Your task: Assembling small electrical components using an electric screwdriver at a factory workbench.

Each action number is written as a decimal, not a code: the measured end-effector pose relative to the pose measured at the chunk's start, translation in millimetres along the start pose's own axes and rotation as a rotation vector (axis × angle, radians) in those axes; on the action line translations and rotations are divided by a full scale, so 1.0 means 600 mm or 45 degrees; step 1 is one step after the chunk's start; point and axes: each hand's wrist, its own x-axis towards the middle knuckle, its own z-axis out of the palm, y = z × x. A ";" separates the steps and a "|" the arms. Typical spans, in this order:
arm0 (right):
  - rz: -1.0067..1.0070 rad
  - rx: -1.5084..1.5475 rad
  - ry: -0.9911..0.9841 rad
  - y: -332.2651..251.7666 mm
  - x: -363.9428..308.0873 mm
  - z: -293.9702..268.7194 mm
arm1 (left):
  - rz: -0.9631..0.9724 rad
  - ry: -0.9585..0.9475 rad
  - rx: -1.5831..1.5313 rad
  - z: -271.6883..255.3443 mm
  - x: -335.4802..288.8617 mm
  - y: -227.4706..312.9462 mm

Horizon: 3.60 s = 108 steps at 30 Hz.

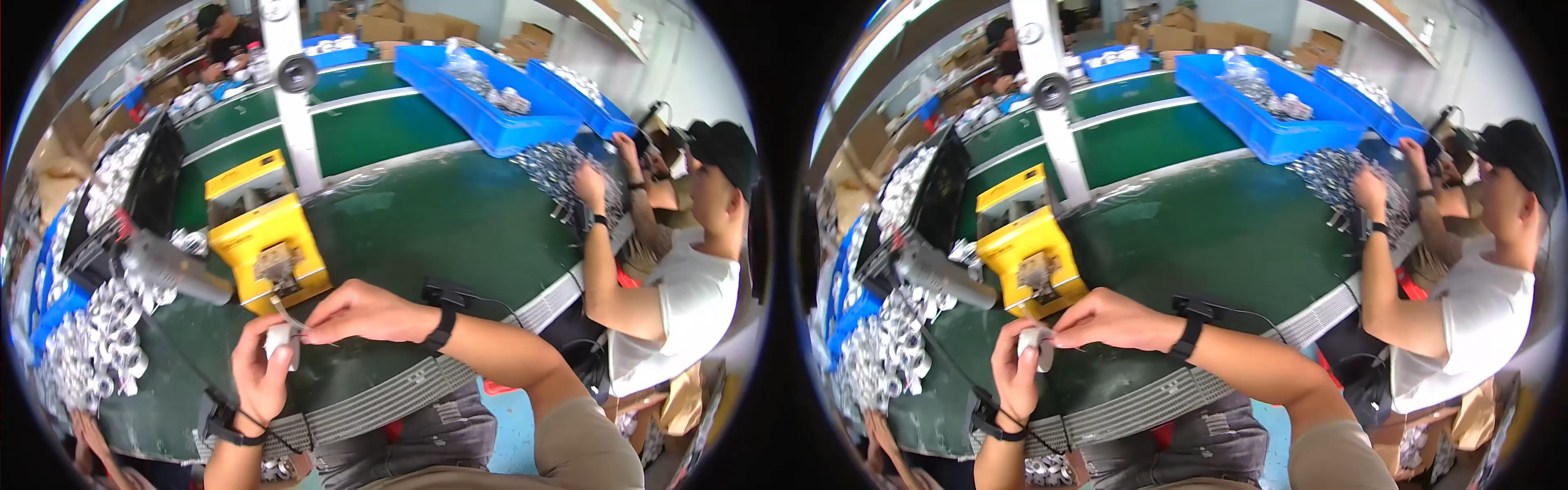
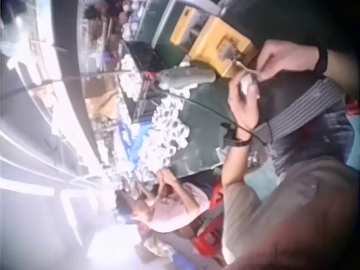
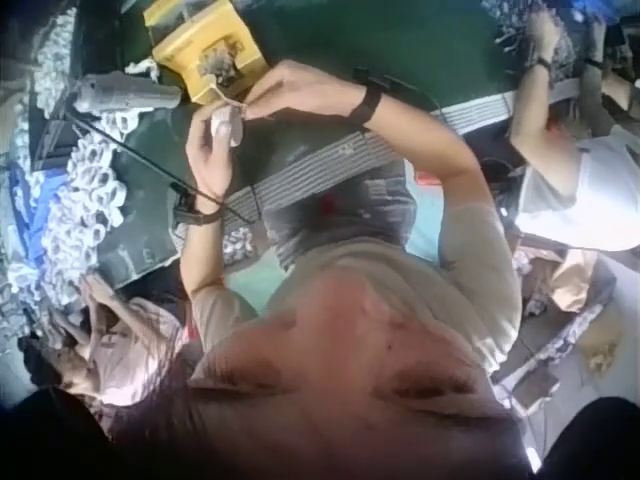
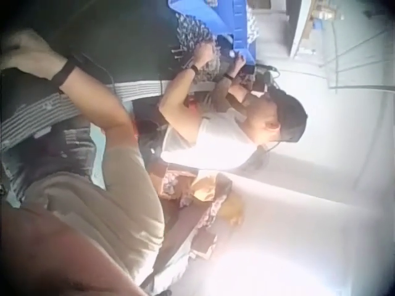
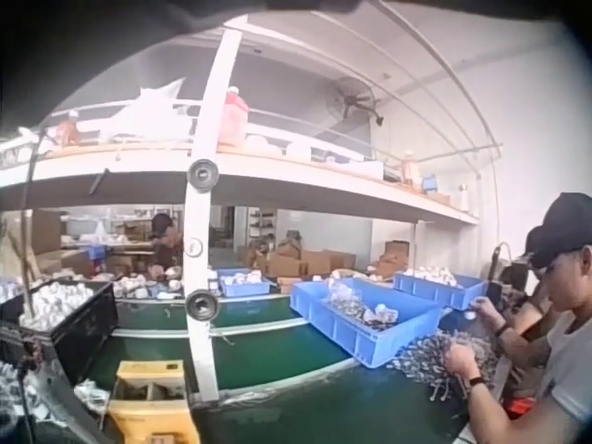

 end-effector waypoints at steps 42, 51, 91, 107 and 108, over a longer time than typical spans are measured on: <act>-0.281 -0.588 0.419 0.030 0.010 0.052 | -0.431 -0.087 -0.611 0.001 0.016 -0.042; -0.251 -0.542 0.374 0.013 0.001 0.038 | -0.358 0.148 -0.613 -0.007 0.019 -0.033; -0.575 -0.662 0.676 0.023 0.038 0.064 | -0.356 -0.147 -0.656 0.002 0.011 -0.036; -1.323 -0.327 0.690 -0.045 0.206 0.128 | -0.512 -0.042 -0.483 0.004 0.018 -0.068; -1.341 -0.219 0.738 -0.065 0.197 0.129 | -0.527 -0.064 -0.536 0.003 0.018 -0.071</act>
